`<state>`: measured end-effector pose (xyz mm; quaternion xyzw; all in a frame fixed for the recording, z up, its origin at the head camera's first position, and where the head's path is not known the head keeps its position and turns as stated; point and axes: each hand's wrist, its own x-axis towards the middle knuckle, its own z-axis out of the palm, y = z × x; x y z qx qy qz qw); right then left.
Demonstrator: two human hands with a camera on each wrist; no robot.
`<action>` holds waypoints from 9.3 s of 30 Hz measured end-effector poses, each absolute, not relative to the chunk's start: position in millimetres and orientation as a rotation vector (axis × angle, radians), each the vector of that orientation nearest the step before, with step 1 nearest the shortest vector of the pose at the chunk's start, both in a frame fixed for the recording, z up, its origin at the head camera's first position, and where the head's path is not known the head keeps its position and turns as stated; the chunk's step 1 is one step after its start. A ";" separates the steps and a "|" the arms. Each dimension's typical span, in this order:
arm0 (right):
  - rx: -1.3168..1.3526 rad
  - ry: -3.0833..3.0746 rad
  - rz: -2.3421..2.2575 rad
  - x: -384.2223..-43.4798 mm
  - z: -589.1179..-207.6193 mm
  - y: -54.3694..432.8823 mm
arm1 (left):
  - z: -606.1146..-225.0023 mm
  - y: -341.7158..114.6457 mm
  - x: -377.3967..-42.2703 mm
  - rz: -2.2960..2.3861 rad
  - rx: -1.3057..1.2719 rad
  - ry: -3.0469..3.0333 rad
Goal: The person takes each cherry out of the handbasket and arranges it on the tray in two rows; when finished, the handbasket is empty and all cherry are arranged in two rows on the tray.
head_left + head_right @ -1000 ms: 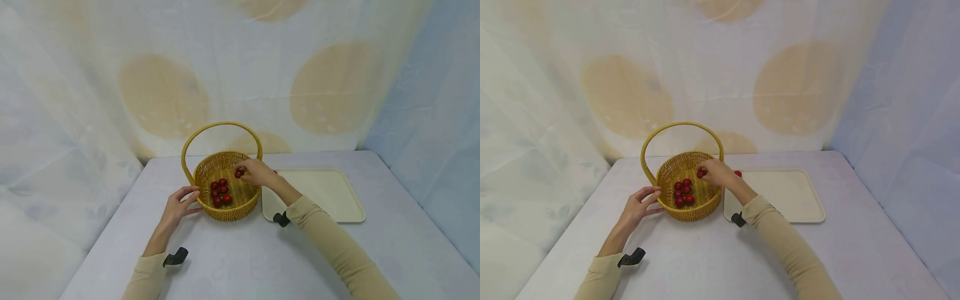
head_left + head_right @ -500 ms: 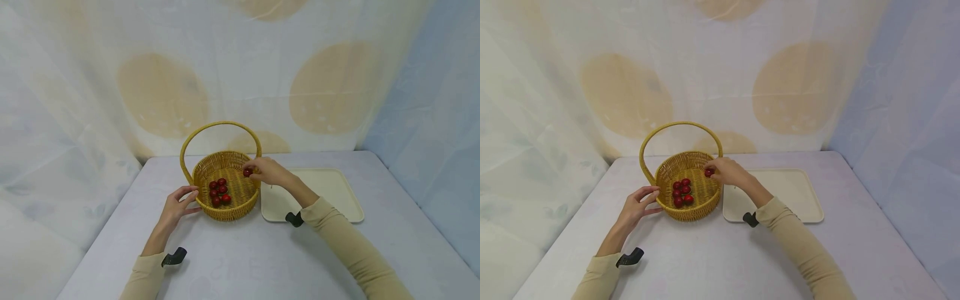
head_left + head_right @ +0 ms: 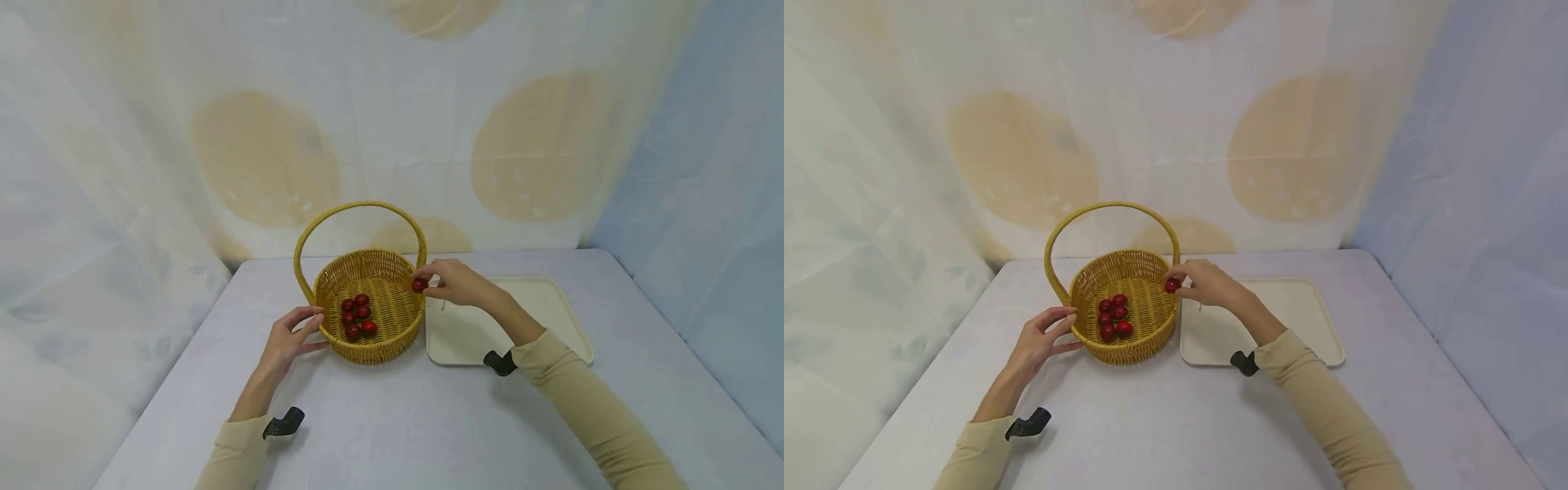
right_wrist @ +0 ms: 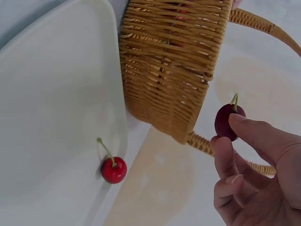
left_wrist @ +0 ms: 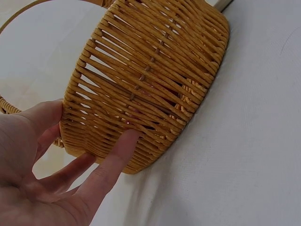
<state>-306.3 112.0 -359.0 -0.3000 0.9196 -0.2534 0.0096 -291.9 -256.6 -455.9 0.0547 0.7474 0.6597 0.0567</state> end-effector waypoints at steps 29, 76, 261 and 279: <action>-0.709 2.932 -0.787 -312.9 -398.0 180.5 | -458.4 -257.3 -292.1 2.026 0.162 2.264; -0.482 2.879 -0.763 -358.4 -430.3 180.2 | -457.2 -256.1 -292.0 2.025 0.146 2.248; -0.982 2.694 -0.471 -313.8 -409.3 -1.8 | -462.7 -259.9 -289.0 2.079 0.200 2.174; -1.000 2.725 -0.436 -318.0 -411.4 -1.6 | -462.7 -259.5 -291.5 2.076 0.211 2.182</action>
